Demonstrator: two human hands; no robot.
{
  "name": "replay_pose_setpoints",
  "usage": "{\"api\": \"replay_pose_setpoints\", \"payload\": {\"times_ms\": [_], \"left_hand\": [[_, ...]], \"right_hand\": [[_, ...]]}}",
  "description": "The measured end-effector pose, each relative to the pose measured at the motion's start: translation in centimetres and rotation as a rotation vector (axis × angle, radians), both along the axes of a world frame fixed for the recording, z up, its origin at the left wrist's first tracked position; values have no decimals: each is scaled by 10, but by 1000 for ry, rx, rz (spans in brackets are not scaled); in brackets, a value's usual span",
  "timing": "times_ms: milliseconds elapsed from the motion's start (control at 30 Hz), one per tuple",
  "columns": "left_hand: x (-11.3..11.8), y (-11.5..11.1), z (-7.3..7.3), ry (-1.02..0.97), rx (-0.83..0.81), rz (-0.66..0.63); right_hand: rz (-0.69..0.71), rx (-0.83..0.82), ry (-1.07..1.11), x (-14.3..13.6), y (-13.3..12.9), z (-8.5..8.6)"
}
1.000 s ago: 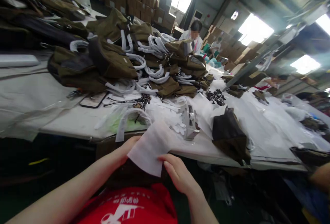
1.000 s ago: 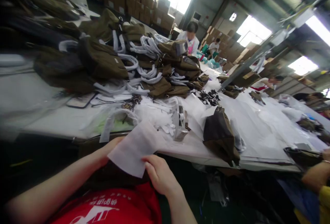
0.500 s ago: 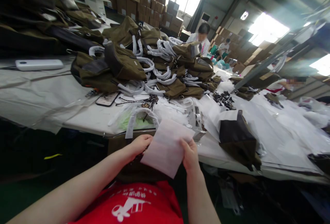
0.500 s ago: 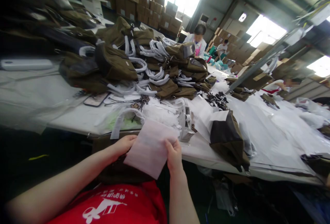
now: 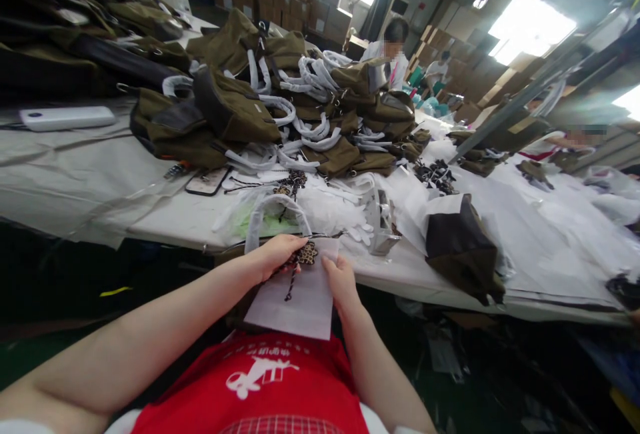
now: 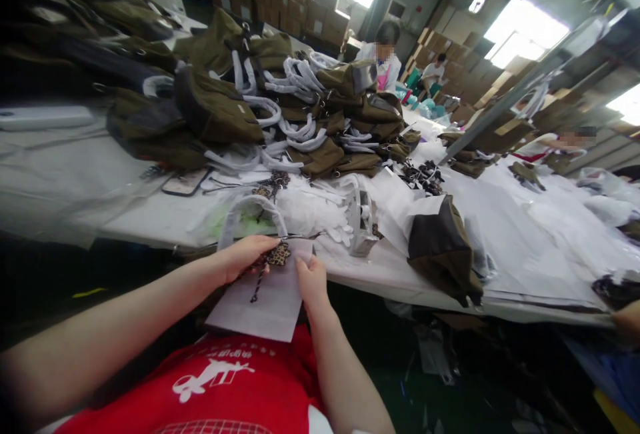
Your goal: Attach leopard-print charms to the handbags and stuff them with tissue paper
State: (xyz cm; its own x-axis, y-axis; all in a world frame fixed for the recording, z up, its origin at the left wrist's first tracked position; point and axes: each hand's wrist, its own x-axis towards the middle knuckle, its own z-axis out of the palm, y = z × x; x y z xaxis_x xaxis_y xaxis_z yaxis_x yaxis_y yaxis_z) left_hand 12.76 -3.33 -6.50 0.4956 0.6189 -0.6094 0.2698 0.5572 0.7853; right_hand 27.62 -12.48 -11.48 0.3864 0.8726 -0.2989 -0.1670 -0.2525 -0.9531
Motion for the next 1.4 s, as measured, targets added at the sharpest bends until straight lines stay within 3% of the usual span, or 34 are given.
{"api": "replay_pose_setpoints", "payload": {"times_ms": [200,400,600,700,767,867,933,1133,1200,1300,1333,1400], "left_hand": [[-2,-12,-11,31,65,-64],[-5,-14,-9,6,68,-32],[-6,-12,-11,27,100,-57],[-8,-13,-16,102,142,-74],[-11,-13,-19,170,292,-108],[-16,-13,-21,314,697,-193],[-18,-13,-20,374,816,-232],[-16,-18,-14,423,762,-266],[-20,-21,-12,455,830,-219],[-30,-22,-15,502,970,39],[-33,-22,-17,488,938,125],[-40,-19,-20,399,721,239]], "right_hand": [[3,-67,-116,-2,11,-1],[17,-1,-475,-9,18,1],[3,-26,-265,-12,29,-7],[34,9,-266,-14,32,-8],[32,22,-277,-17,31,-6],[-11,-10,-174,-20,29,-2],[-3,-33,-94,-21,28,2],[30,-47,-52,-22,29,10],[20,-62,-46,-22,30,10],[20,-74,8,-21,30,10],[20,-75,41,-20,30,10],[21,-78,118,-17,30,9]]}}
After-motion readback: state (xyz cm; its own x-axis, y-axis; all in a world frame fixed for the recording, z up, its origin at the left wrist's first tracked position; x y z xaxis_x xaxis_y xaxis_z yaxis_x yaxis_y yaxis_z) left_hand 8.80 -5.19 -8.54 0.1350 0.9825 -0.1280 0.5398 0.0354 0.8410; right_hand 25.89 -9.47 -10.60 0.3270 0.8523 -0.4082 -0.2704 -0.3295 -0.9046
